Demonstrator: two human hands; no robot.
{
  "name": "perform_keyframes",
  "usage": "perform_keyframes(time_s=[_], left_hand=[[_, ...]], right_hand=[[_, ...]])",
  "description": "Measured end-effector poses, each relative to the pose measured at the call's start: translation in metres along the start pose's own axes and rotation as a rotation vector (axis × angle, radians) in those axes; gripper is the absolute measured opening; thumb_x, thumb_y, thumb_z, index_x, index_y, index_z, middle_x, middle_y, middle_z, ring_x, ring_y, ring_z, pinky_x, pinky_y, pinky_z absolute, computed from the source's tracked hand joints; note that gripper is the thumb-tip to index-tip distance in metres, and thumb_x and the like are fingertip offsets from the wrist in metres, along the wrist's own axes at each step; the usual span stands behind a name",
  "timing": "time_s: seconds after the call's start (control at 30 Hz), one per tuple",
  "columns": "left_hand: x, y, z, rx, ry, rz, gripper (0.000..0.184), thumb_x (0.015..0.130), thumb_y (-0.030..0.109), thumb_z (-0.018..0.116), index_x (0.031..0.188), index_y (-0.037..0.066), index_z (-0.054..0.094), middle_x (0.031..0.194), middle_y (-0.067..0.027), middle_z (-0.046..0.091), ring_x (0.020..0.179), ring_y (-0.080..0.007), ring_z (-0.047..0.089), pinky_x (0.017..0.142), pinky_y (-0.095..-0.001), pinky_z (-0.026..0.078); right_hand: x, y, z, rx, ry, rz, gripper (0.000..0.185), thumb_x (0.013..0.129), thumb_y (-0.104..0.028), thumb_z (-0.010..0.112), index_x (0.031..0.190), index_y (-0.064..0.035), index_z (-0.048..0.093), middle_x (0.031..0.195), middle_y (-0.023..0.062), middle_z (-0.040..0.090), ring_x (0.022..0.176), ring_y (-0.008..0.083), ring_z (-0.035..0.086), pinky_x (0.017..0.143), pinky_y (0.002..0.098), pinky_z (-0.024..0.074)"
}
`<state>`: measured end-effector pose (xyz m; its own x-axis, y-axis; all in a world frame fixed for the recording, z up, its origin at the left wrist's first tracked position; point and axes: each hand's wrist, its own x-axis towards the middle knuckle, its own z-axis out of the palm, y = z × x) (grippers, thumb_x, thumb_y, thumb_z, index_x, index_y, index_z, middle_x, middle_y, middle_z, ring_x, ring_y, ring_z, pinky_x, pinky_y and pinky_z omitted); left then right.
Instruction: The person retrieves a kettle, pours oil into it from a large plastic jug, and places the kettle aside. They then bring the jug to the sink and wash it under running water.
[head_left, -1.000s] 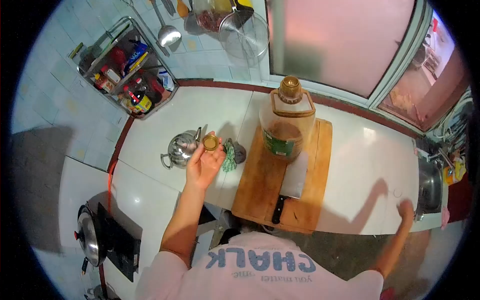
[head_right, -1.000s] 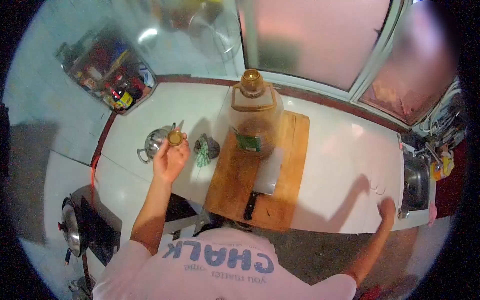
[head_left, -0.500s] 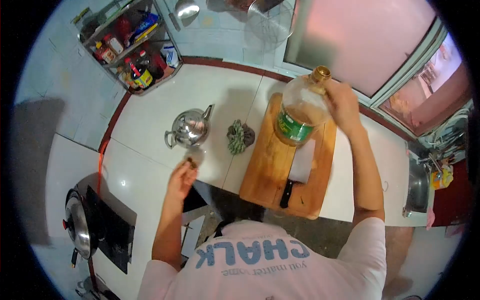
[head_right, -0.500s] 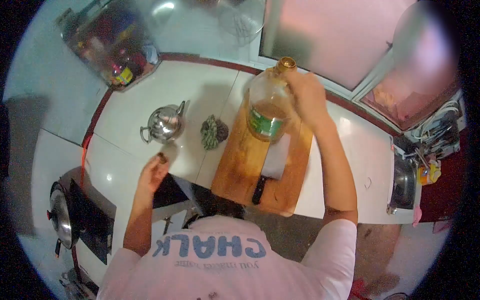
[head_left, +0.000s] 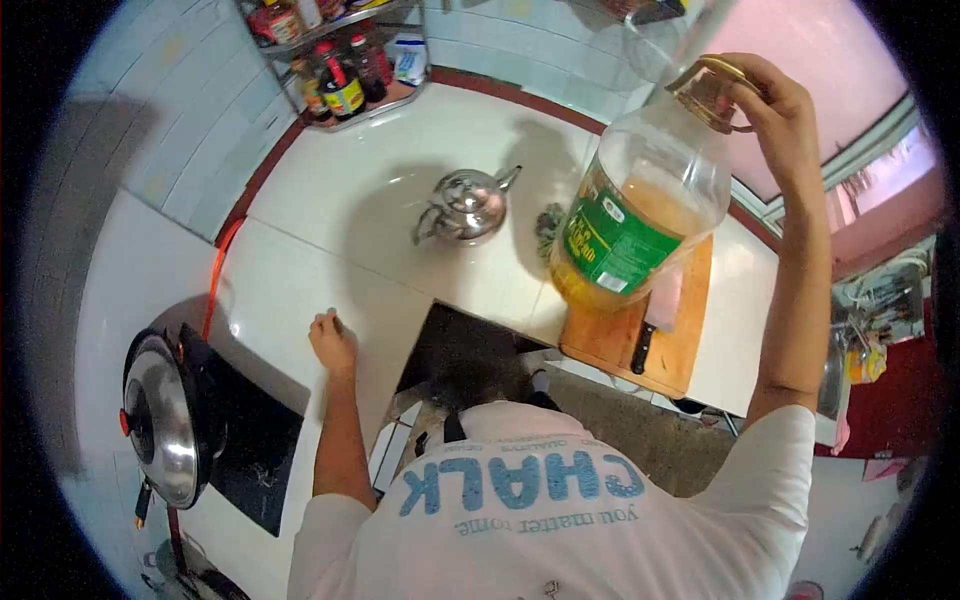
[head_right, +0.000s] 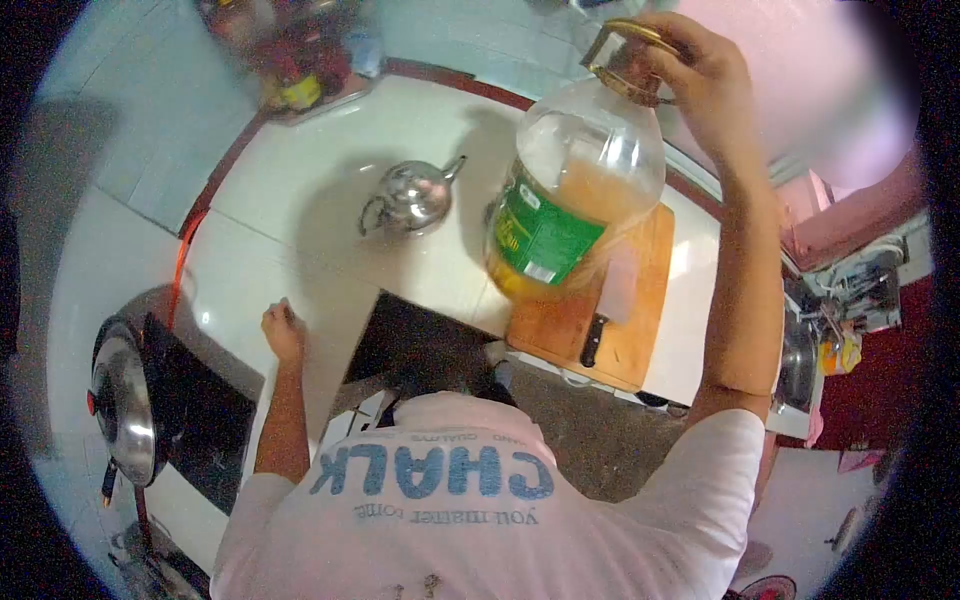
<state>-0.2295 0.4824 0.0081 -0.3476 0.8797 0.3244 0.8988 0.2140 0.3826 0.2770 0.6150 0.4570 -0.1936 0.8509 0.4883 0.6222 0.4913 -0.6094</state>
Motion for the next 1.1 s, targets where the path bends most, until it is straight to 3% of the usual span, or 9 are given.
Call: perform_keyframes(time_s=[0.2,0.33,0.4,0.5,0.6,0.73,0.83,0.97,1.1], left_hand=[[0.018,0.056,-0.014,0.038,0.178,0.088,0.042,0.074,0.002,0.058,0.115,0.002,0.05,0.117,-0.0132,0.049,0.113,-0.0295,0.043,0.096,-0.0381,0.035],[0.043,0.103,-0.012,-0.951,-0.168,-0.207,0.029,0.078,0.005,0.058,0.107,0.003,0.057,0.108,-0.0143,0.055,0.097,-0.0258,0.054,0.088,-0.0348,0.042],[0.063,0.115,-0.013,-1.218,-0.228,-0.219,0.022,0.08,0.007,0.058,0.101,0.004,0.06,0.099,-0.013,0.059,0.087,-0.0233,0.058,0.08,-0.0316,0.046],[0.113,0.156,-0.033,-0.974,-0.063,0.096,0.021,0.08,0.012,0.057,0.1,0.006,0.062,0.089,-0.0108,0.062,0.079,-0.02,0.06,0.071,-0.0291,0.048],[0.153,0.199,-0.013,-0.999,-0.414,0.115,0.024,0.079,0.016,0.059,0.1,0.004,0.061,0.088,-0.0111,0.063,0.078,-0.0212,0.061,0.069,-0.0309,0.048],[0.166,0.254,0.03,-0.757,-0.402,0.398,0.027,0.078,0.025,0.061,0.096,0.004,0.059,0.084,-0.0131,0.062,0.074,-0.0257,0.061,0.067,-0.0361,0.048],[0.163,0.275,0.045,-0.297,-0.198,0.53,0.031,0.076,0.025,0.063,0.099,0.005,0.055,0.085,-0.0144,0.061,0.076,-0.0318,0.06,0.068,-0.0394,0.049],[0.168,0.279,0.065,-0.143,-0.299,0.593,0.021,0.079,0.022,0.059,0.092,0.007,0.052,0.087,-0.0126,0.06,0.077,-0.0315,0.06,0.067,-0.0413,0.048],[0.159,0.283,0.07,-0.198,-0.175,0.509,0.013,0.081,0.02,0.055,0.087,0.009,0.05,0.084,-0.0119,0.06,0.077,-0.0318,0.06,0.065,-0.0426,0.048]], right_hand=[[0.012,-0.079,0.044,0.08,0.039,0.035,0.025,0.086,-0.009,0.055,0.108,-0.0009,0.061,0.077,-0.0002,0.057,0.064,0.0029,0.047,0.052,0.0154,0.0331],[0.022,-0.127,0.072,0.116,0.211,-0.026,0.024,0.082,-0.004,0.055,0.104,0.0034,0.06,0.079,0.0068,0.062,0.06,0.0065,0.051,0.049,0.0161,0.0364],[0.026,-0.134,0.073,0.128,0.22,-0.027,0.024,0.082,-0.005,0.055,0.105,0.0033,0.06,0.077,0.0051,0.06,0.056,0.0052,0.047,0.047,0.0159,0.0345],[0.035,-0.098,0.042,0.244,0.114,-0.075,0.029,0.086,-0.012,0.056,0.113,-0.0019,0.059,0.078,-0.0018,0.056,0.06,0.0012,0.043,0.05,0.0142,0.0299],[0.02,-0.108,0.041,0.129,0.245,-0.062,0.028,0.083,-0.008,0.056,0.109,-0.0001,0.06,0.089,0.0018,0.061,0.074,0.0063,0.052,0.065,0.0176,0.0404],[-0.012,-0.098,0.015,-0.018,0.114,0.02,0.025,0.08,-0.006,0.056,0.103,0.0018,0.061,0.091,0.0043,0.062,0.078,0.0101,0.057,0.07,0.0206,0.0452],[-0.041,-0.076,-0.007,-0.108,-0.013,0.085,0.023,0.077,-0.002,0.057,0.099,0.0016,0.062,0.088,0.005,0.062,0.075,0.0109,0.057,0.069,0.0232,0.0466],[-0.083,-0.041,-0.026,-0.181,0.037,0.184,0.022,0.076,0.002,0.057,0.098,0.0014,0.062,0.088,0.0052,0.063,0.08,0.0118,0.057,0.074,0.0237,0.0458],[-0.119,-0.011,-0.046,-0.338,0.089,0.22,0.02,0.078,0.002,0.057,0.097,0.0012,0.061,0.091,0.0058,0.064,0.083,0.0132,0.058,0.077,0.0252,0.0457]])
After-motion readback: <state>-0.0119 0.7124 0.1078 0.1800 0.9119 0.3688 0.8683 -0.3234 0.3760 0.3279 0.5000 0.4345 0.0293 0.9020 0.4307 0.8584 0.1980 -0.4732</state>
